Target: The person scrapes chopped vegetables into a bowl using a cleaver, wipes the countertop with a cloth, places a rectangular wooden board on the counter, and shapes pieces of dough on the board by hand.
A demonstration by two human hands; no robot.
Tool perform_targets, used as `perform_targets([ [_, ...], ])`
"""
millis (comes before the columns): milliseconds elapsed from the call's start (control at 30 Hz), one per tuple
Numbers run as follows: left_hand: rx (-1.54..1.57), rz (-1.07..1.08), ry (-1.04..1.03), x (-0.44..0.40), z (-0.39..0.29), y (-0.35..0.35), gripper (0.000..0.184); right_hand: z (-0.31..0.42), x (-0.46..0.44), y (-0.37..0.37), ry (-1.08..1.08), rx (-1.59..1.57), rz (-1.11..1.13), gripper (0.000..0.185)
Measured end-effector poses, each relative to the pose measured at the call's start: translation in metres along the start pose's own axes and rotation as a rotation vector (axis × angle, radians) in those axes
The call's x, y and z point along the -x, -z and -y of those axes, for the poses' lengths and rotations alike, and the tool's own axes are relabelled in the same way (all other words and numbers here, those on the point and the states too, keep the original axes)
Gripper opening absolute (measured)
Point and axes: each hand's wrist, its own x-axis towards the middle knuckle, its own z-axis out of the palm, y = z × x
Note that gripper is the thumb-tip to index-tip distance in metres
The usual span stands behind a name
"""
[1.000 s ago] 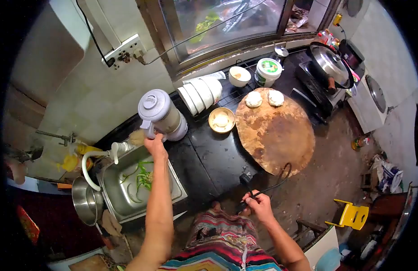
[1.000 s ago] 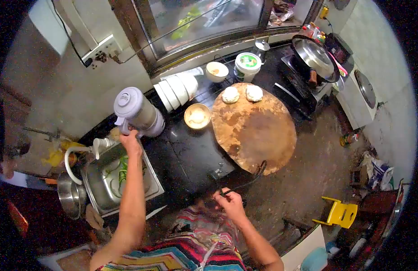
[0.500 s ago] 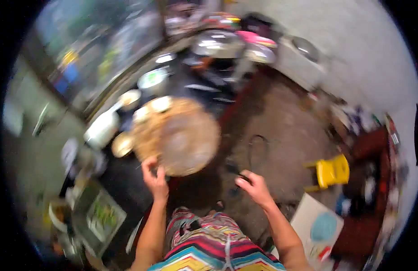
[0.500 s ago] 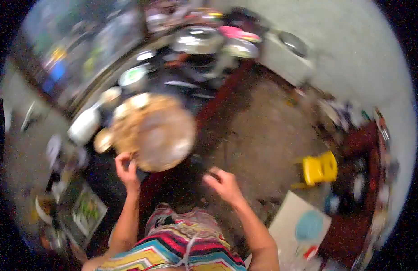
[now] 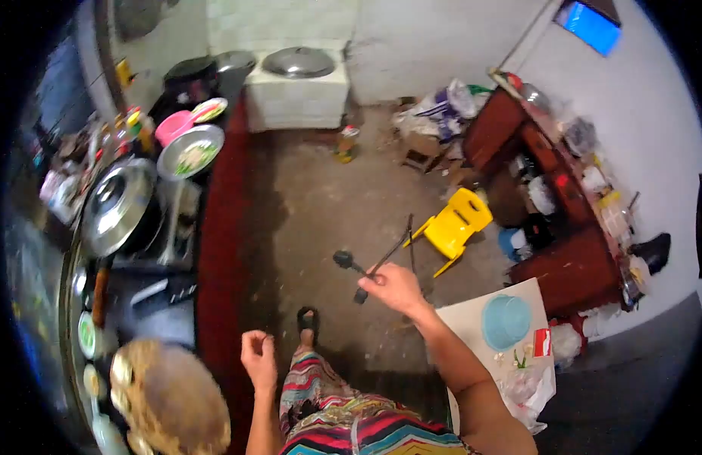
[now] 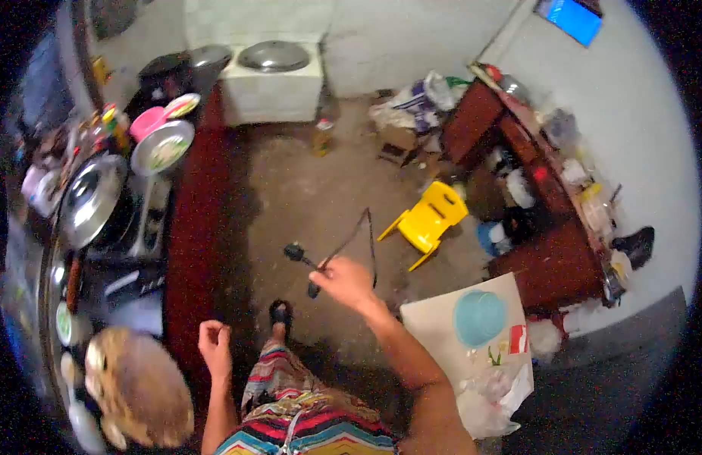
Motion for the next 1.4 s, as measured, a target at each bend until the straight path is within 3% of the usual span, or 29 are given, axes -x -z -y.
perform_targets([
  [100,-0.064,0.033,-0.096,-0.072,0.015,-0.039,0.007,-0.02,-0.065,0.012,-0.067,-0.029,0.122,0.036],
  [167,0.032,0.084,-0.071,-0.122,0.003,-0.069,0.006,-0.028,-0.107,0.014,-0.008,-0.169,-0.06,0.037],
  [200,-0.008,0.084,-0.087,-0.147,-0.009,-0.088,0.006,-0.029,-0.127,0.027,-0.076,-0.208,0.0,0.038],
  [300,0.035,0.226,-0.14,-0.222,-0.03,-0.15,0.001,-0.04,-0.181,0.062,-0.148,-0.169,-0.032,0.029],
  [367,0.004,0.361,-0.202,-0.262,-0.041,-0.2,0.003,-0.053,-0.21,0.084,-0.167,-0.342,-0.059,0.025],
  [433,-0.013,0.551,-0.095,-0.289,-0.05,-0.25,0.006,-0.081,-0.233,0.09,-0.165,-0.559,-0.1,0.022],
  [500,-0.066,0.682,-0.197,-0.308,-0.049,-0.309,0.015,-0.127,-0.266,0.08,-0.118,-0.815,-0.166,0.02],
  [600,-0.037,0.915,-0.03,-0.331,-0.023,-0.402,0.05,-0.182,-0.316,0.092,-0.005,-0.943,-0.307,0.02],
  [700,-0.143,1.034,-0.093,-0.341,-0.015,-0.501,0.055,-0.194,-0.348,0.169,-0.223,-1.024,-0.283,0.021],
  [767,-0.08,1.091,-0.152,-0.35,-0.009,-0.565,0.049,-0.223,-0.376,0.204,-0.262,-1.013,-0.329,0.022],
  [800,0.039,1.117,0.057,-0.356,-0.015,-0.596,0.038,-0.24,-0.39,0.229,-0.265,-1.038,-0.317,0.023],
  [867,-0.013,1.142,-0.068,-0.38,-0.015,-0.653,0.03,-0.276,-0.405,0.259,-0.297,-1.086,-0.279,0.024],
  [933,-0.11,1.182,-0.12,-0.397,-0.048,-0.714,0.023,-0.311,-0.419,0.306,-0.393,-0.964,-0.272,0.025],
  [967,-0.003,1.218,-0.103,-0.4,-0.045,-0.742,0.022,-0.333,-0.418,0.32,-0.328,-0.979,-0.3,0.027],
  [1033,0.22,1.268,-0.062,-0.409,-0.029,-0.802,0.02,-0.365,-0.416,0.353,-0.461,-0.73,-0.373,0.031],
  [1067,0.179,1.321,-0.169,-0.409,-0.046,-0.822,0.017,-0.379,-0.413,0.37,-0.508,-0.657,-0.395,0.032],
  [1233,-0.066,1.658,-0.16,-0.387,-0.008,-0.937,0.017,-0.452,-0.402,0.444,-0.602,-0.154,-0.551,0.033],
  [1400,-0.115,1.948,-0.12,-0.391,0.017,-1.052,0.021,-0.546,-0.416,0.535,-0.907,0.424,-0.643,0.028],
])
